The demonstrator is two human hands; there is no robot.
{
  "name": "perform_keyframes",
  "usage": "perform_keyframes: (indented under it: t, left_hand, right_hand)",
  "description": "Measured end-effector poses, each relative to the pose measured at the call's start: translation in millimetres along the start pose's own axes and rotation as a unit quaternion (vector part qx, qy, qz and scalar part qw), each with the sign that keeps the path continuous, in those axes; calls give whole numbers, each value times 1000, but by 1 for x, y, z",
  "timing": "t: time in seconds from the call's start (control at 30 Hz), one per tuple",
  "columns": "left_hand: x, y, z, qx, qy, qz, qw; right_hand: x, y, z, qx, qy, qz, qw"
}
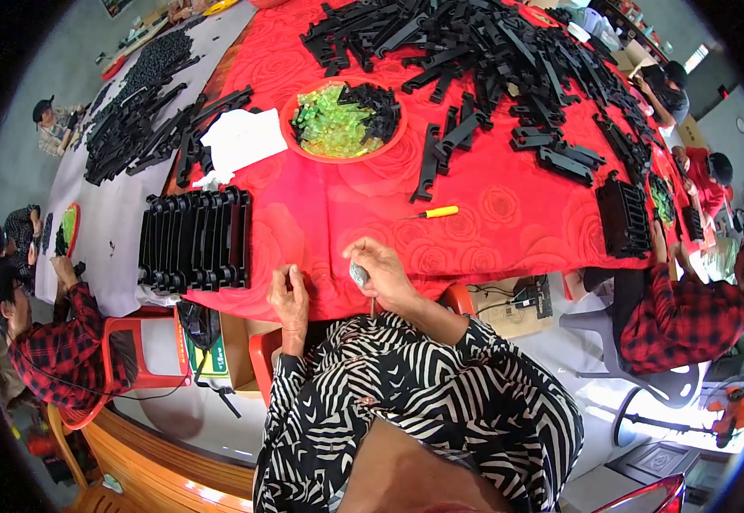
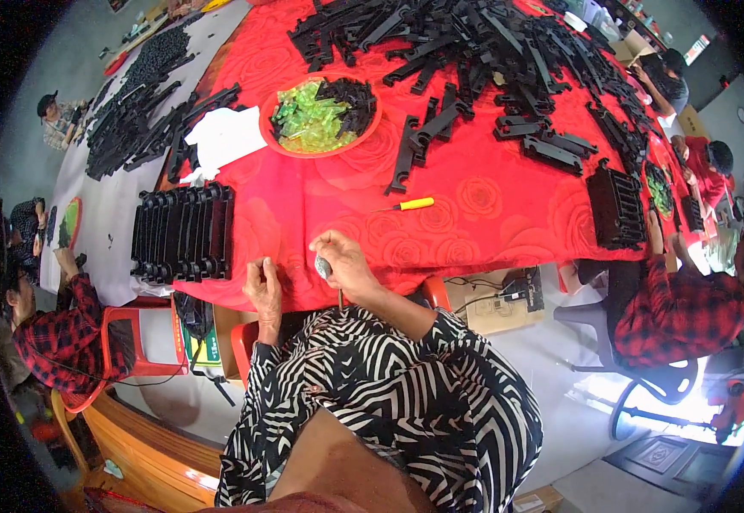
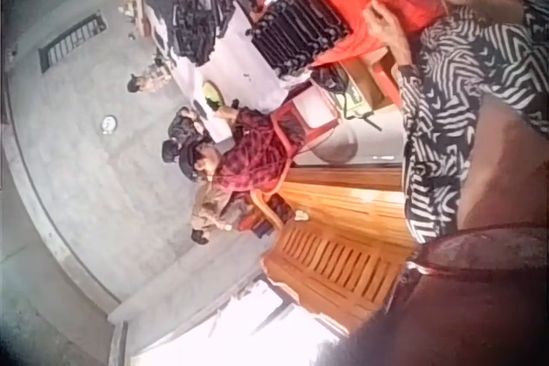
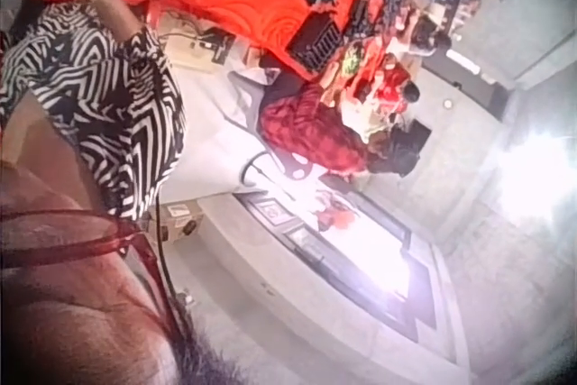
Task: The person assembles plastic components by inserting small metal parts into black plastic housings by hand.
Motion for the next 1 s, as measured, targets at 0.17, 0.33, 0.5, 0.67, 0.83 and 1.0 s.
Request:
perform_keyframes:
  t: [0.17,0.33,0.5,0.67,0.83,1.0]
  left_hand:
    - [-13,-18,3,24,-19,19,999]
    - [-21,3,11,-109,-15,138,984]
    - [-29,11,13,-126,-19,178,976]
    - [-25,13,11,-146,-6,188,971]
    - [-29,15,9,-159,-12,178,971]
    - [-33,19,9,-162,-29,169,972]
  right_hand:
    - [11,-63,-6,119,48,-249,960]
    - [54,-127,-1,303,202,-529,766]
    - [94,-147,19,264,374,-699,549]
    - [103,-136,44,213,399,-758,470]
    - [109,-135,56,221,391,-776,442]
    - [116,-131,52,198,389,-780,450]
Point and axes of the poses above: each hand's wrist, its own z-axis towards the middle knuckle, its own x-axis out of the back of the hand, y = z × x, the point moved 9 cm from there along z, towards the middle knuckle, and after that the axes turned 5 degrees about -x, right-handed, at the moved point
